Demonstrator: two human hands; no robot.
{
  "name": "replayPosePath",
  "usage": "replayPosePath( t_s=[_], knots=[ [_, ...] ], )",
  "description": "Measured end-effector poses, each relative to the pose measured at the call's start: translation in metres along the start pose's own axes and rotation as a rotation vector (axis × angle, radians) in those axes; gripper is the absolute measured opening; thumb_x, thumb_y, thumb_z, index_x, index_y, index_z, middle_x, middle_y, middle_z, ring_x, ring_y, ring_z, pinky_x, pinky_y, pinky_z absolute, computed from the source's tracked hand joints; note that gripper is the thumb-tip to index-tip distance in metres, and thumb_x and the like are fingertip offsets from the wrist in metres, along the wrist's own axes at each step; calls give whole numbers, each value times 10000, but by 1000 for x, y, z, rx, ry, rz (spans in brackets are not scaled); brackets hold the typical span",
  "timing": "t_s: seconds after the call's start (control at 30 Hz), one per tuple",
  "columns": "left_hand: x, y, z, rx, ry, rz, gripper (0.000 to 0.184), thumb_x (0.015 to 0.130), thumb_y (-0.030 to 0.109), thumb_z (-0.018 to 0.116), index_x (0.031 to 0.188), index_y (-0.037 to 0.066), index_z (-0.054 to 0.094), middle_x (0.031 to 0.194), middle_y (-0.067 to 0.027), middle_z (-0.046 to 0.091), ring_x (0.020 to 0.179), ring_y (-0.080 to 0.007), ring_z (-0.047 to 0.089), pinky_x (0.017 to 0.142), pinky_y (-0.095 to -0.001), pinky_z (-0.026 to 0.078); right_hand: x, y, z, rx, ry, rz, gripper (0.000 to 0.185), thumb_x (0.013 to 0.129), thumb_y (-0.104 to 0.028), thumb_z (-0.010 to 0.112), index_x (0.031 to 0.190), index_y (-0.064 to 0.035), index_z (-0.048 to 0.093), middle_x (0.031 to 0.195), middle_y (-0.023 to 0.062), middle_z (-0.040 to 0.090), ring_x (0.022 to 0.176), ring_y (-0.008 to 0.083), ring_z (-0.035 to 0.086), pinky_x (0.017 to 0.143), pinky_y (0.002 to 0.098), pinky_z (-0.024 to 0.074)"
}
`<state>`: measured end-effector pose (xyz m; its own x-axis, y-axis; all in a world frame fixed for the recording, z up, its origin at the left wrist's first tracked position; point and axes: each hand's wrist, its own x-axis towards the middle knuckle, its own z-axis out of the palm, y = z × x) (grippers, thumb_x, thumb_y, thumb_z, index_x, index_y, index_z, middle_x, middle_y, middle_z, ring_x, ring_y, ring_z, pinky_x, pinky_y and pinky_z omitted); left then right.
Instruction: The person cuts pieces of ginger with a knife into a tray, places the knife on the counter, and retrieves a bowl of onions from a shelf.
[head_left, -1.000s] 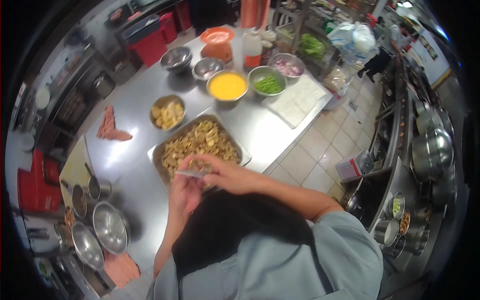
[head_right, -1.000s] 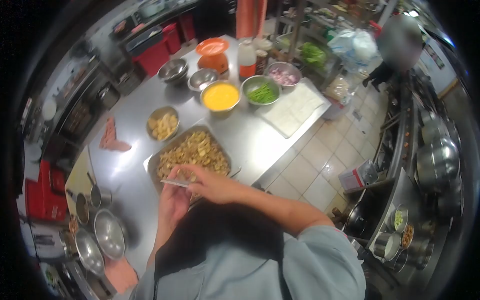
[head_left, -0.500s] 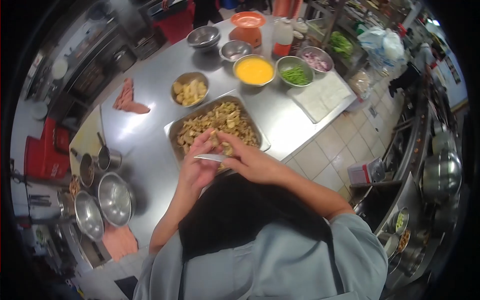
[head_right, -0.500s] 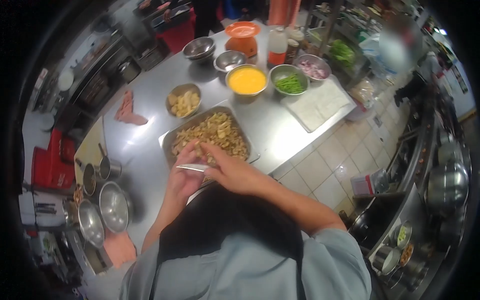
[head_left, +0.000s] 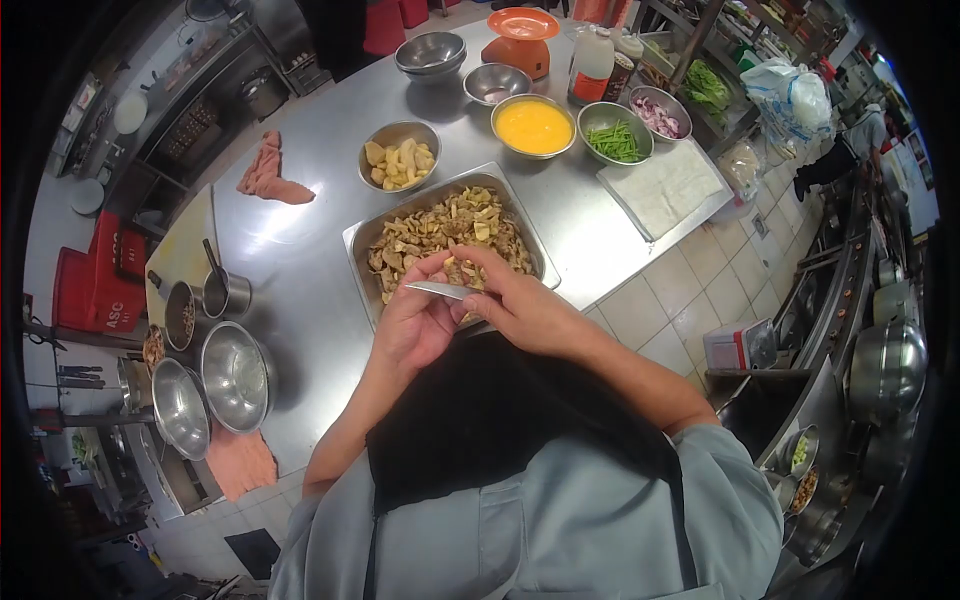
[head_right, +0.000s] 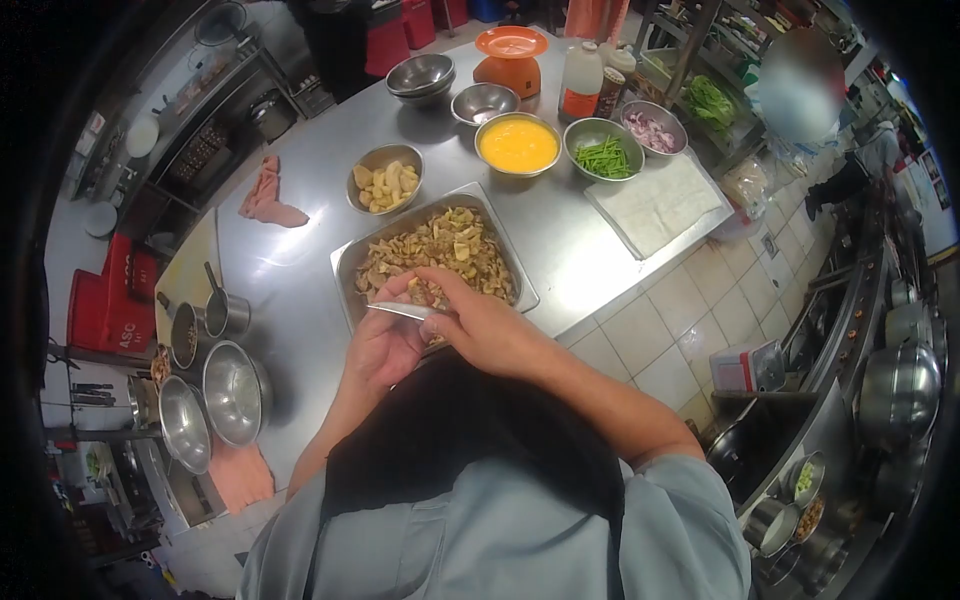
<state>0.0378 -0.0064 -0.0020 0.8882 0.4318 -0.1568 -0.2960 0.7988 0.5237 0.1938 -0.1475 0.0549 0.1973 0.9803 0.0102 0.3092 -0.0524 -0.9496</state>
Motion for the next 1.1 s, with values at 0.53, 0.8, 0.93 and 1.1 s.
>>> replayPosePath(
  t_s=[0.53, 0.8, 0.93, 1.1],
  knots=[
    [-11, 3, 12, 35, 66, 30, 320, 1053, 64, 524, 1368, 17, 560, 1062, -45, 657, 919, -188, 687, 894, -373, 595, 2, 8, 2, 121, -61, -29, 473, 1053, -74, 568, 1501, -72, 415, 1119, 136, 663, 964, 178, 679, 866, 359, 524],
    [-17, 12, 19, -55, 82, -103, 346, 1037, 55, 519, 1374, -7, 565, 1035, -96, 695, 841, -181, 690, 794, -313, 577, 1, 7, 0, -61, 2, -49, 419, 1036, -92, 596, 1445, -97, 504, 1177, 171, 665, 1023, 313, 699, 906, 422, 530],
    [-20, 10, 21, 2, 136, -98, 350, 1039, 69, 519, 1377, -15, 554, 1030, -104, 695, 839, -178, 687, 789, -308, 572, 0, 6, -1, -76, 3, -13, 396, 1033, -100, 596, 1424, -107, 530, 1190, 186, 658, 1039, 363, 689, 908, 440, 531],
    [-23, 9, 25, 56, 87, -153, 343, 1051, 74, 519, 1387, 8, 548, 1044, -112, 699, 861, -179, 688, 805, -316, 568, 3, 24, -4, -93, 73, -12, 356, 1049, -122, 573, 1403, -100, 541, 1187, 177, 671, 1020, 330, 689, 892, 419, 529]
  ],
)
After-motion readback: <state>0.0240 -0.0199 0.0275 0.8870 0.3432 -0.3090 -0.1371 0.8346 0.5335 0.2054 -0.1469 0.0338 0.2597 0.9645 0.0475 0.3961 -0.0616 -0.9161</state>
